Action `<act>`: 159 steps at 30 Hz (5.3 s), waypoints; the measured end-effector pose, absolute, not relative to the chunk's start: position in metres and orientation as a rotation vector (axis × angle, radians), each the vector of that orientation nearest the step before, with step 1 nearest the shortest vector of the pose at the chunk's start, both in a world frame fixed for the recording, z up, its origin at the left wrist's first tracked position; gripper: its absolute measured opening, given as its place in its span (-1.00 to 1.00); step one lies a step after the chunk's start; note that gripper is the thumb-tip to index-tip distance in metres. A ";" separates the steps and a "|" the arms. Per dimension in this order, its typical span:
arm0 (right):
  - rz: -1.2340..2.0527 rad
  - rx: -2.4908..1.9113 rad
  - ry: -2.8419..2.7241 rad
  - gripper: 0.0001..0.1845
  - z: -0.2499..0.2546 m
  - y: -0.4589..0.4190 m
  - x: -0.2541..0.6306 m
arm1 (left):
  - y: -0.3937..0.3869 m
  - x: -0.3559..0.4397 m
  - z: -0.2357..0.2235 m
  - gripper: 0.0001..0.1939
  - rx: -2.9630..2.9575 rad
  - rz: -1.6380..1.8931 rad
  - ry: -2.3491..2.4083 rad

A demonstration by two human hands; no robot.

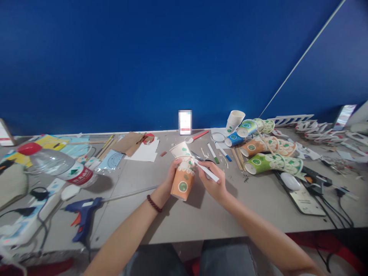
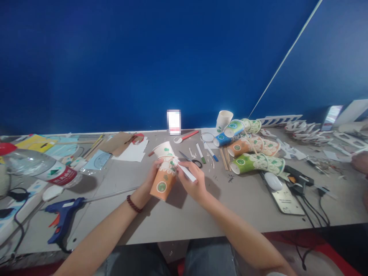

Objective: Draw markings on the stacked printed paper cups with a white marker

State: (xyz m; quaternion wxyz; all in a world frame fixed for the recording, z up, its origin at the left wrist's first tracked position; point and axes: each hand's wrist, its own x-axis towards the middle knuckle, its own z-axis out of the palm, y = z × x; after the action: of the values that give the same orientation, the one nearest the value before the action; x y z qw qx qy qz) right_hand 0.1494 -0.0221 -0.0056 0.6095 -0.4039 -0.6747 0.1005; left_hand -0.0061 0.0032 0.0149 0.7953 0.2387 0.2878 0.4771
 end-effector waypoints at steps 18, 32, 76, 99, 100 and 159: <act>0.230 -0.974 -1.568 -0.91 -0.006 -0.023 0.150 | 0.000 0.001 0.020 -0.72 0.528 1.109 0.706; 0.234 -0.959 -1.604 -0.88 -0.010 -0.023 0.150 | 0.001 0.000 0.008 -0.67 0.595 1.100 0.745; 0.191 -1.032 -1.500 -0.91 -0.003 -0.020 0.152 | 0.007 -0.005 0.000 -0.65 0.679 1.140 0.712; 0.228 -0.991 -1.508 -0.92 -0.001 -0.020 0.152 | 0.005 -0.009 0.000 -0.54 0.527 0.979 0.670; 0.239 -0.988 -1.504 -0.91 -0.002 -0.020 0.152 | 0.005 -0.009 0.000 -0.54 0.524 0.972 0.664; 0.516 -0.884 -1.424 -0.91 0.013 -0.023 0.157 | 0.005 -0.007 -0.001 -0.65 0.604 0.994 0.700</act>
State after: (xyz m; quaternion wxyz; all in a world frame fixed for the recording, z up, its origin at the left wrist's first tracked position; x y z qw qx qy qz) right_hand 0.1573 -0.0230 0.0127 0.6394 -0.3876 -0.6244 0.2261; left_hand -0.0074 0.0049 -0.0009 0.7782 0.2795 0.3239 0.4598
